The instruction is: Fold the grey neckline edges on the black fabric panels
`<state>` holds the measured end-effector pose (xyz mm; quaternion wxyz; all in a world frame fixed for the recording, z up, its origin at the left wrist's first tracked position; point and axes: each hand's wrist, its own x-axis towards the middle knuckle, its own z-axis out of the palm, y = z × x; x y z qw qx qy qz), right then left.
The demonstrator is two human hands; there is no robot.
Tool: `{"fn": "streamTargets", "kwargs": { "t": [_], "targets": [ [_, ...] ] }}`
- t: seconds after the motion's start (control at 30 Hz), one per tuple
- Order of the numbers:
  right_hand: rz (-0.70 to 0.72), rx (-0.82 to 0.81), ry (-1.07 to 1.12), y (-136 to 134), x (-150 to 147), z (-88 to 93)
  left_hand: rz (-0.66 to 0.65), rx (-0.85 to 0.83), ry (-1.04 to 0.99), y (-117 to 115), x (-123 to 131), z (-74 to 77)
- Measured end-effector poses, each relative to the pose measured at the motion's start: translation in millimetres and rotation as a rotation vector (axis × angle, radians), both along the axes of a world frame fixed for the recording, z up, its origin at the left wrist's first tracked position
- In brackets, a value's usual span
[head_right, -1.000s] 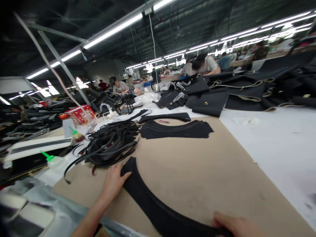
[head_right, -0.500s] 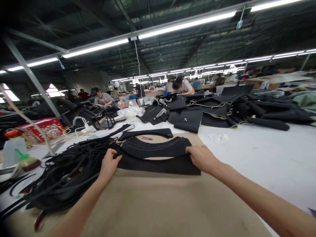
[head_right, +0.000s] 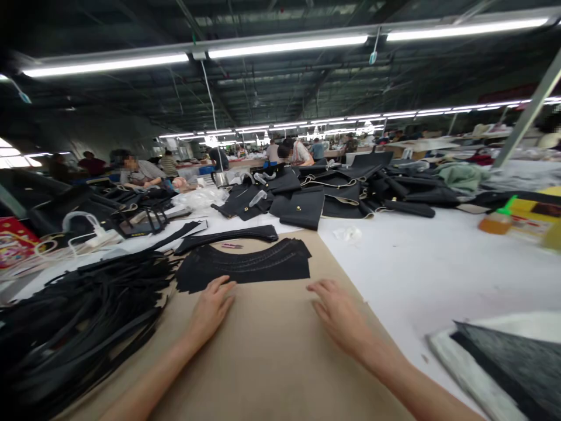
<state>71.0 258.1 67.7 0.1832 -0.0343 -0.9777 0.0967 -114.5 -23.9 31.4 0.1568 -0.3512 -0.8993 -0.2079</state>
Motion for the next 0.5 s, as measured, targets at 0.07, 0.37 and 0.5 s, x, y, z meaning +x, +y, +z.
{"fn": "streamTargets", "kwargs": {
  "t": [0.07,0.37,0.5],
  "targets": [
    [0.038,-0.114,-0.028,0.2,43.3,-12.6,-0.048,-0.028,-0.015,23.8,-1.1,2.7],
    [-0.169,-0.234,0.043,24.8,208.3,-10.5,0.020,-0.148,-0.090,137.9,-15.7,21.8],
    [-0.415,-0.259,0.034,51.3,268.3,4.3,0.035,-0.176,-0.156,165.0,-35.1,21.1]
  ]
}}
